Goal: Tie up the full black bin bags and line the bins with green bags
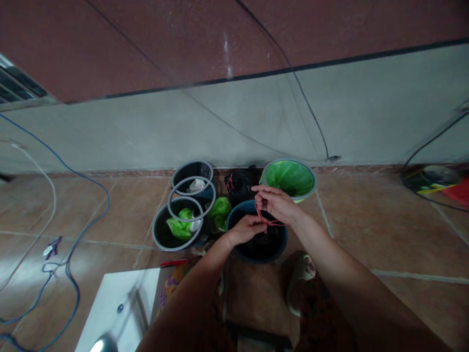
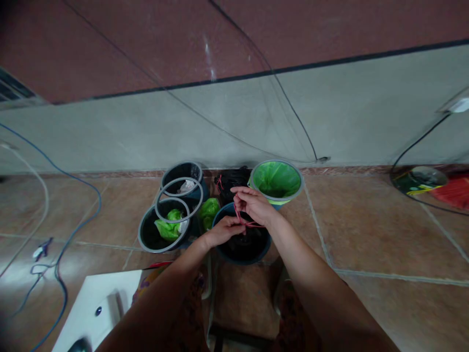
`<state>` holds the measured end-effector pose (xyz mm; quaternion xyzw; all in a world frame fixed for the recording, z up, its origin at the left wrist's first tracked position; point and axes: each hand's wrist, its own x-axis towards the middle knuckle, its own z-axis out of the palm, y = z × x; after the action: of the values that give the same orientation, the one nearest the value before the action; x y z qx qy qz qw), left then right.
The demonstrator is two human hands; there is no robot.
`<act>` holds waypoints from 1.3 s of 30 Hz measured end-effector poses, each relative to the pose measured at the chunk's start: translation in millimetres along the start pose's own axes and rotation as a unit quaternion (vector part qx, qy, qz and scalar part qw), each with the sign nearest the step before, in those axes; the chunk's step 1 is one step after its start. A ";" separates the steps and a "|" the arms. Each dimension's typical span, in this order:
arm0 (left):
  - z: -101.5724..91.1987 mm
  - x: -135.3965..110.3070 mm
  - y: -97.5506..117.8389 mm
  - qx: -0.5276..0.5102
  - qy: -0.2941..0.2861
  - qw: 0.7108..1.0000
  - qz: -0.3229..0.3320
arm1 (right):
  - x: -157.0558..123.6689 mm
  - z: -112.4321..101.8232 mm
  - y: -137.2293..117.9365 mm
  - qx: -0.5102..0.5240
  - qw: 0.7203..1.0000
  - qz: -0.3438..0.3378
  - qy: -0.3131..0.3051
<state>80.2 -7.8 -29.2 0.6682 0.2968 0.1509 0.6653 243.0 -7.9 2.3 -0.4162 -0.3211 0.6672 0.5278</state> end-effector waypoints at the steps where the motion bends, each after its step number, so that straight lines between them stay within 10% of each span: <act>1: -0.1 0.1 -0.4 -0.002 0.009 1.000 -0.004 | 1.8 -3.2 2.4 -0.012 1.000 -0.001 0.024; 7: -4.4 6.8 -14.0 -0.038 0.143 0.988 -0.047 | -3.8 -9.6 19.0 -0.341 0.930 0.004 0.139; 13: -14.8 11.3 -23.2 -0.045 0.231 0.968 -0.086 | -16.7 -11.5 24.8 -0.599 0.801 -0.004 0.005; 21: -20.1 8.2 -20.1 -0.130 0.226 0.961 -0.093 | -25.4 -21.4 -5.4 -0.455 0.886 0.025 -0.084; 25: -22.5 5.3 -9.8 0.100 0.202 0.972 -0.069 | -30.2 -24.4 -8.8 -0.441 0.861 0.115 -0.226; 31: -12.9 -2.1 12.4 0.437 0.131 0.889 0.037 | -11.1 -28.5 14.2 -0.514 0.855 -0.066 -0.027; 39: -16.4 -5.1 6.9 0.527 0.139 0.817 0.188 | -5.2 -22.1 26.3 -0.430 0.892 -0.079 -0.116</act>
<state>67.8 2.7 -20.3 0.9314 0.2887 0.1847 0.1221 251.7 -19.4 -29.3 -0.4954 -0.6676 0.4632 0.3073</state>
